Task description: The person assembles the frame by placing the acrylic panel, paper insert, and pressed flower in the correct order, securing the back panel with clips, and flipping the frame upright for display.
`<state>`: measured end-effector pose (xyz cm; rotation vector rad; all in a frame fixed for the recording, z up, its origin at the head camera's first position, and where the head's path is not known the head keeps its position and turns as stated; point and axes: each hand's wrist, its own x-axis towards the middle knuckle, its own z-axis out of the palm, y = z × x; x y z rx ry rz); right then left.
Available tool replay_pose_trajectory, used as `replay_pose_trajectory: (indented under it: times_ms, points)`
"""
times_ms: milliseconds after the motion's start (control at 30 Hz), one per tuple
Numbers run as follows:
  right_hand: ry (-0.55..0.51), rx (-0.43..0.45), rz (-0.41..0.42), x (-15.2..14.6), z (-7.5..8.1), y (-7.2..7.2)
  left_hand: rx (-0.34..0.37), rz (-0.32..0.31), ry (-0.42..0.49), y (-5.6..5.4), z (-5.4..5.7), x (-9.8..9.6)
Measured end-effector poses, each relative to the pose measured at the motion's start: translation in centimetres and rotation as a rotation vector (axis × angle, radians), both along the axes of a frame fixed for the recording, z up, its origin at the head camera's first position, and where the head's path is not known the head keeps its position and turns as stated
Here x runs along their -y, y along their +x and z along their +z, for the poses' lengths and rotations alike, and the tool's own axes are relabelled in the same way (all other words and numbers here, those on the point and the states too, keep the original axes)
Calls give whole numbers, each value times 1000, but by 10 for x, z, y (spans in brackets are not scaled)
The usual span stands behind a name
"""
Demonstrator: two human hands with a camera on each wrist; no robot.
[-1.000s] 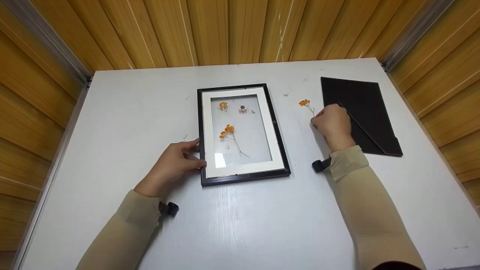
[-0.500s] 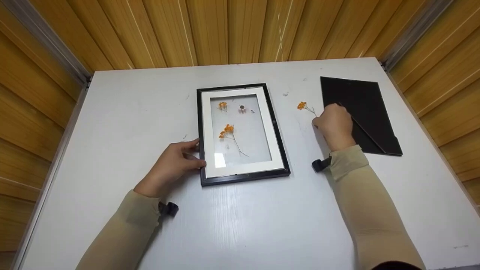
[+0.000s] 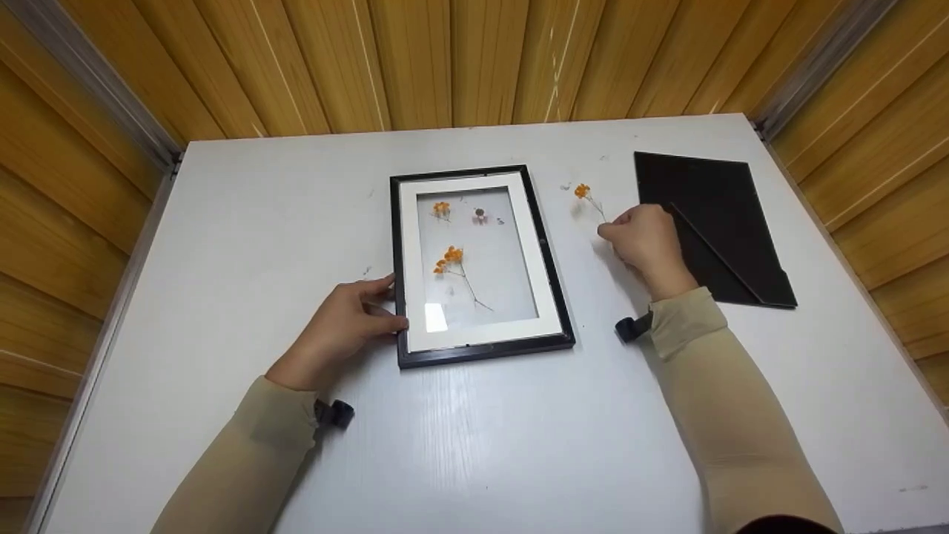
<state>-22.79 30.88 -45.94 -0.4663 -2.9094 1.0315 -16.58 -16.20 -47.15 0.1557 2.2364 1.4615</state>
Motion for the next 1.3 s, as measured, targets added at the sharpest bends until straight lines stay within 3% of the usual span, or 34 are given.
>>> replay_pose_trajectory:
  times_ms: [167, 333, 800, 1300]
  points:
    - [-105, 47, 37, 11, 5, 2, -3, 2, -22, -1, -1, -1]
    - [-132, 60, 93, 25, 11, 5, -4, 4, -22, -1, -1, -1]
    - [-104, 63, 261, 71, 26, 29, -18, 6, -54, 1, 0, -2]
    - [2, 27, 415, 103, 18, 47, -15, 1, -52, 0, 0, -2]
